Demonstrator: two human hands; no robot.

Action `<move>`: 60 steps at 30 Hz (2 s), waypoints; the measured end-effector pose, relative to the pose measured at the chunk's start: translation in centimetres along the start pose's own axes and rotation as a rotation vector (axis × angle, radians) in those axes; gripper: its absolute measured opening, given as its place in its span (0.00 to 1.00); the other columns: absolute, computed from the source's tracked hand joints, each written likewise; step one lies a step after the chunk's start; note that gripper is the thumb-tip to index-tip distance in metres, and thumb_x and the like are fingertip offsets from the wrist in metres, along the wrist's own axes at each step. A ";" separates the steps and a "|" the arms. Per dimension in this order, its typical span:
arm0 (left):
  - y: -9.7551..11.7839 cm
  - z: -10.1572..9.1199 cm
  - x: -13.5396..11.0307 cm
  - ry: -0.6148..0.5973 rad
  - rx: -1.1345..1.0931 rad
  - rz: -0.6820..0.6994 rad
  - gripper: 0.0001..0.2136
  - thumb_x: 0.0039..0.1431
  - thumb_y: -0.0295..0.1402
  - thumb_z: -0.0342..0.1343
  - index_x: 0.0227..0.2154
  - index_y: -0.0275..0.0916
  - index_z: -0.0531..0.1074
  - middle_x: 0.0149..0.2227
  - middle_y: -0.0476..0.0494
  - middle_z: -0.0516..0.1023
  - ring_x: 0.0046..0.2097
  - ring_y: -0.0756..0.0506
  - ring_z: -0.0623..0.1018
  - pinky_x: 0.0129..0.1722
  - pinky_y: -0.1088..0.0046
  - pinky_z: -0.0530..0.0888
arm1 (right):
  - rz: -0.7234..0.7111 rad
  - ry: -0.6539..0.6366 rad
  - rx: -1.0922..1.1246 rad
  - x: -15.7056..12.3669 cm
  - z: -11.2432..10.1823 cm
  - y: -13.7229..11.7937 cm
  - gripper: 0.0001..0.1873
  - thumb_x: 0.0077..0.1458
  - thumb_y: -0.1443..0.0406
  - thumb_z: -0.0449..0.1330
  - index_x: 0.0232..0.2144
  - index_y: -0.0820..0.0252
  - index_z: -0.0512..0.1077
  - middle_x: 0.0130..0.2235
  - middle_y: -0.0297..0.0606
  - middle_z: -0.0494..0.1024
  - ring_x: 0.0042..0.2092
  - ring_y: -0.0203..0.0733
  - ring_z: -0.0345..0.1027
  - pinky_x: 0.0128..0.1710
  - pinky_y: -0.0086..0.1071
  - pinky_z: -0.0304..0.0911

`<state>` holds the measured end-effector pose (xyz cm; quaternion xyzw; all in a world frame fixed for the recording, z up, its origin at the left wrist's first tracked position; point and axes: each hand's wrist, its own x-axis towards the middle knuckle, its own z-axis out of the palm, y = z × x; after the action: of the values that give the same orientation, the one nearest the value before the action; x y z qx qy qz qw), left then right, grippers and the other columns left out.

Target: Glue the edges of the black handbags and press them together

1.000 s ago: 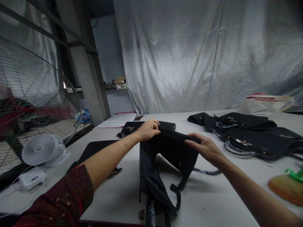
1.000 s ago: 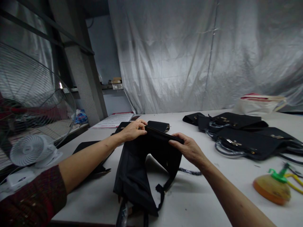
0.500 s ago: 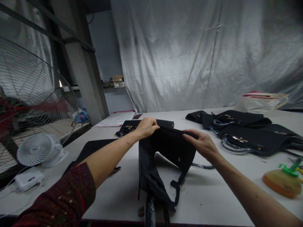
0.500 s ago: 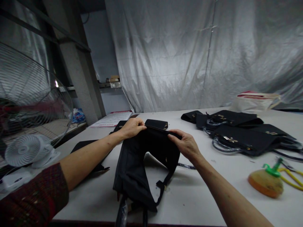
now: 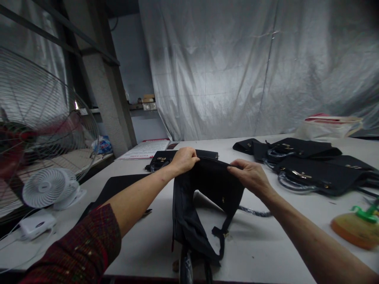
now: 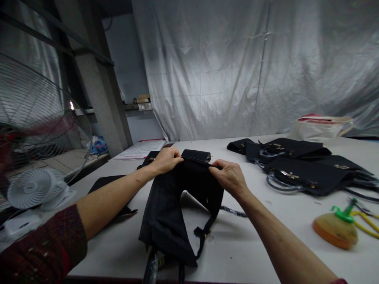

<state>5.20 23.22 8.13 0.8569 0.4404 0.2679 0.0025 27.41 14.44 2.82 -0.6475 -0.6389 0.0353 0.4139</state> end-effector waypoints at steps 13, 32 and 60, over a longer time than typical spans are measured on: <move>-0.2 -0.1 -0.3 0.025 0.020 -0.037 0.07 0.54 0.35 0.60 0.26 0.37 0.77 0.30 0.44 0.78 0.35 0.44 0.75 0.37 0.70 0.69 | -0.177 -0.093 -0.529 2.1 0.9 -4.8 0.13 0.57 0.60 0.53 0.36 0.54 0.78 0.31 0.42 0.79 0.35 0.47 0.72 0.31 0.34 0.58; 0.4 0.3 0.2 -0.003 0.051 -0.029 0.08 0.55 0.36 0.60 0.28 0.37 0.78 0.31 0.43 0.79 0.36 0.45 0.75 0.37 0.71 0.69 | -0.219 -0.070 -0.579 3.7 2.7 -5.4 0.14 0.60 0.60 0.52 0.34 0.58 0.76 0.32 0.44 0.78 0.35 0.47 0.72 0.30 0.34 0.54; -1.6 -0.2 -2.1 -0.042 -0.094 0.398 0.12 0.48 0.30 0.66 0.35 0.39 0.70 0.39 0.49 0.70 0.38 0.49 0.73 0.40 0.73 0.71 | -0.110 -0.348 -0.467 4.3 -1.6 -5.4 0.12 0.54 0.61 0.57 0.38 0.51 0.79 0.33 0.38 0.79 0.38 0.44 0.71 0.34 0.31 0.58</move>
<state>2.89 22.52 6.95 0.9313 0.2493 0.2655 -0.0012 24.79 16.45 9.04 -0.6740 -0.7251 -0.0247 0.1393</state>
